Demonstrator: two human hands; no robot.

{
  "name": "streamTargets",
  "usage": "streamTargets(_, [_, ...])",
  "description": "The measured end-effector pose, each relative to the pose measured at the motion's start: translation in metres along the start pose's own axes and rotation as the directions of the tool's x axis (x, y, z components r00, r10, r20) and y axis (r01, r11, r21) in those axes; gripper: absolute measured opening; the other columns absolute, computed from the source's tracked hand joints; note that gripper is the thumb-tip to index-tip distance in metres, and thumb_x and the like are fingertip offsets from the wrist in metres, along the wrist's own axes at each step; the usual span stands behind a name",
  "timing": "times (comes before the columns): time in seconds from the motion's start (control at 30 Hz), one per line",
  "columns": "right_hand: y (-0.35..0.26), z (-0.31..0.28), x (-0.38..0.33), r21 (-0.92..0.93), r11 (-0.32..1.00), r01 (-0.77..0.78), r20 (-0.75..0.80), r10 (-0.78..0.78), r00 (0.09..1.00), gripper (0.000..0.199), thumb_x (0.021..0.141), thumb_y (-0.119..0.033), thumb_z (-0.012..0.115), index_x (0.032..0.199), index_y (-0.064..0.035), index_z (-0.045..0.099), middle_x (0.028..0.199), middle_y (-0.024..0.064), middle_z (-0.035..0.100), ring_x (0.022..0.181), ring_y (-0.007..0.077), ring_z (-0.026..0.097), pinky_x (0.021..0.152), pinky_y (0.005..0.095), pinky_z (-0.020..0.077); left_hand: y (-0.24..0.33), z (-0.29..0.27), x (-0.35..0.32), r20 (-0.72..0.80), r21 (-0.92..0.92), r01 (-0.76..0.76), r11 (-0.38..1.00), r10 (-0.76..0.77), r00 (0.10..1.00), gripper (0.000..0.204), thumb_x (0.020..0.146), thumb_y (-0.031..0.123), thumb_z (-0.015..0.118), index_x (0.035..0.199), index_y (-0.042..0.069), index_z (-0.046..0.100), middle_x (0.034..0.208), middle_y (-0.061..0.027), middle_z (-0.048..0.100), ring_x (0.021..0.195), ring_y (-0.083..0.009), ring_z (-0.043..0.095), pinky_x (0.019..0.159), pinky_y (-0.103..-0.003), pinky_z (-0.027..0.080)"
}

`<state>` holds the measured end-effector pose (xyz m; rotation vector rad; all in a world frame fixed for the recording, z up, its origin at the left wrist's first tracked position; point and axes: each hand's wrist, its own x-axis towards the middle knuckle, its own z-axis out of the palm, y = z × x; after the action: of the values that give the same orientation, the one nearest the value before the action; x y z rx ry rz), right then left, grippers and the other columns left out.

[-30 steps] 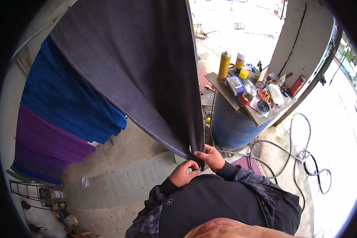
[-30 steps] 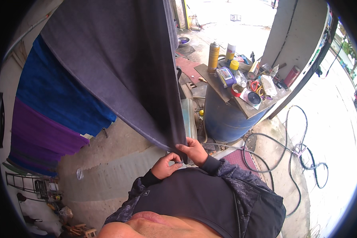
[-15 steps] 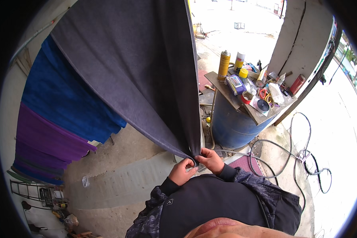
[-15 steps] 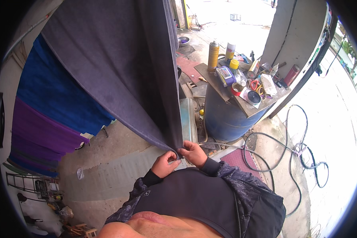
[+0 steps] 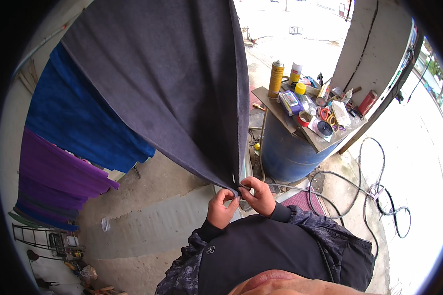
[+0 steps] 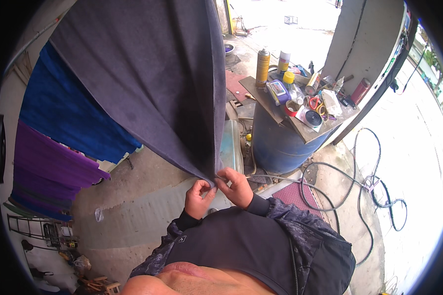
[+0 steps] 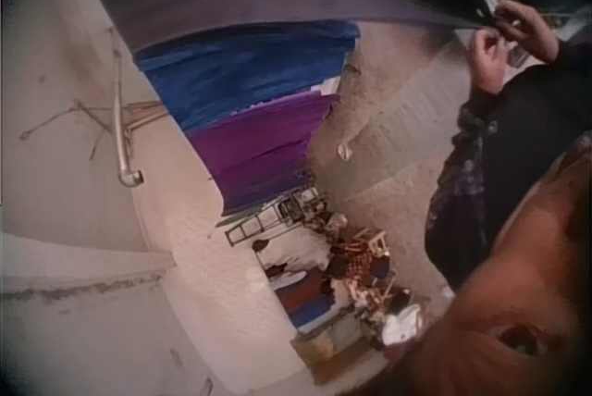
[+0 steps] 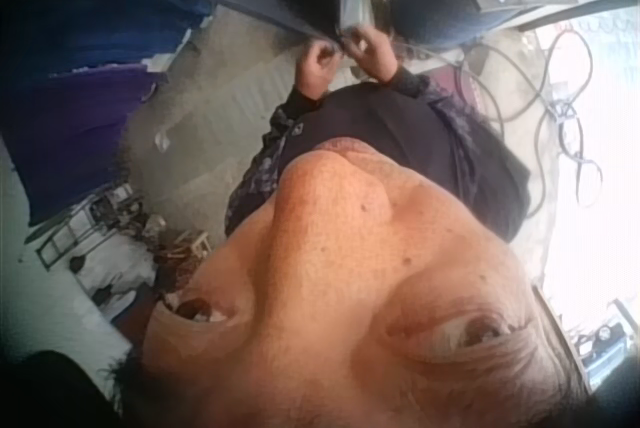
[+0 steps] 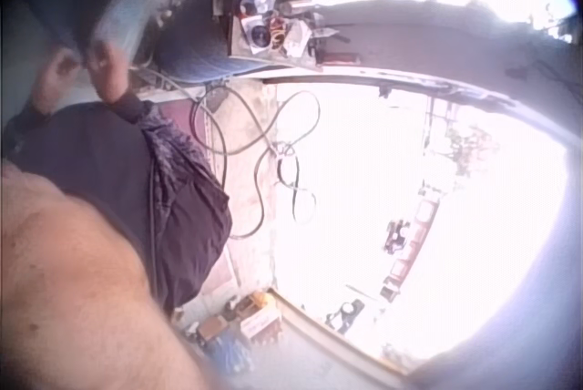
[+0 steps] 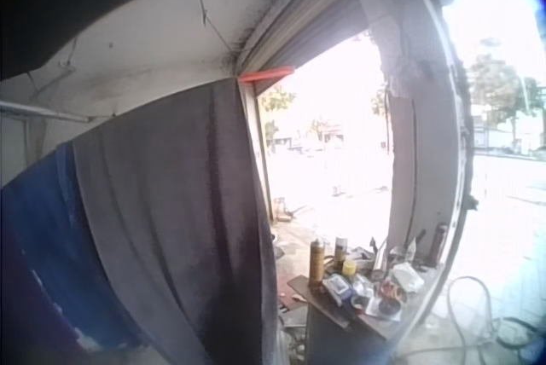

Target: The person inspects the edges of two large fabric pieces, first purple then dark gray, by hand. They hold the fabric up, pinch and rub the edges, and examine the seams closely.

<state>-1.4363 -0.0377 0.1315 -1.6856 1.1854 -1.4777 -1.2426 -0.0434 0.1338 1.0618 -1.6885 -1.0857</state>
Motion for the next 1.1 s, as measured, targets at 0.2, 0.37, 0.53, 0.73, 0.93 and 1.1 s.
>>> streamTargets(0.2, [-0.001, 0.001, 0.004, 0.088, 0.996, -0.018, 0.081, 0.011, 0.997, 0.018, 0.096, 0.007, 0.065, 0.112, 0.0005, 0.066, 0.098, 0.0091, 0.064, 0.094, 0.021, 0.065, 0.085, 0.0337, 0.052, 0.005, 0.0, -0.001, 0.021, 0.007, -0.051, 0.999, 0.051, 0.998, 0.015, 0.101, 0.006, 0.077, 0.11, 0.0, 0.068, 0.101, -0.0111, 0.077, 0.098, -0.0229, 0.079, 0.087, -0.036, 0.061])
streamTargets(0.37, [0.0, 0.0, -0.001, 0.236, 0.954, -0.184, 0.103, 0.164, 0.981, 0.017, 0.098, 0.002, 0.066, 0.115, -0.0009, 0.069, 0.102, 0.0079, 0.069, 0.097, 0.018, 0.068, 0.086, 0.0324, 0.0542, 0.004, -0.002, 0.0, -0.024, 0.145, -0.072, 0.987, 0.077, 0.997, 0.017, 0.098, 0.006, 0.08, 0.109, 0.0, 0.069, 0.102, -0.0125, 0.077, 0.097, -0.0246, 0.078, 0.087, -0.037, 0.06])
streamTargets(0.53, [0.004, 0.004, -0.002, 0.262, 0.935, -0.24, 0.172, 0.2, 0.965, 0.015, 0.107, 0.0, 0.065, 0.122, -0.0026, 0.062, 0.105, -0.0033, 0.063, 0.091, 0.0041, 0.06, 0.083, 0.0244, 0.052, 0.005, -0.003, 0.0, 0.019, 0.121, -0.092, 0.988, 0.09, 0.996, 0.018, 0.094, 0.004, 0.081, 0.108, 0.001, 0.07, 0.104, -0.0141, 0.077, 0.097, -0.03, 0.078, 0.086, -0.039, 0.061])
streamTargets(0.73, [0.009, 0.006, -0.006, 0.486, 0.817, -0.311, 0.251, 0.21, 0.945, 0.021, 0.109, -0.003, 0.068, 0.129, -0.002, 0.061, 0.111, -0.0013, 0.065, 0.105, 0.0058, 0.064, 0.092, 0.0261, 0.0537, 0.007, -0.003, -0.001, 0.03, 0.13, -0.064, 0.989, 0.061, 0.998, 0.022, 0.094, 0.008, 0.085, 0.107, 0.001, 0.069, 0.103, -0.012, 0.077, 0.098, -0.0262, 0.079, 0.087, -0.038, 0.061])
streamTargets(0.93, [0.006, 0.002, -0.008, 0.556, 0.756, -0.347, 0.372, 0.147, 0.916, 0.036, 0.109, -0.013, 0.072, 0.141, -0.0013, 0.063, 0.123, 0.0047, 0.066, 0.112, 0.014, 0.067, 0.096, 0.031, 0.0556, 0.005, -0.007, -0.001, 0.036, 0.128, -0.06, 0.99, 0.056, 0.998, 0.039, 0.09, 0.011, 0.091, 0.117, 0.002, 0.064, 0.103, -0.0102, 0.073, 0.097, -0.0216, 0.076, 0.088, -0.037, 0.061])
streamTargets(1.1, [-0.009, -0.007, 0.0, 0.363, 0.911, -0.193, 0.387, 0.041, 0.921, 0.039, 0.108, -0.017, 0.072, 0.144, -0.0033, 0.065, 0.121, 0.0088, 0.064, 0.11, 0.0213, 0.066, 0.096, 0.0364, 0.054, 0.006, -0.007, -0.004, 0.008, 0.222, -0.069, 0.973, 0.069, 0.998, 0.054, 0.085, 0.011, 0.093, 0.127, 0.002, 0.059, 0.108, -0.0111, 0.07, 0.099, -0.0223, 0.073, 0.089, -0.039, 0.061])
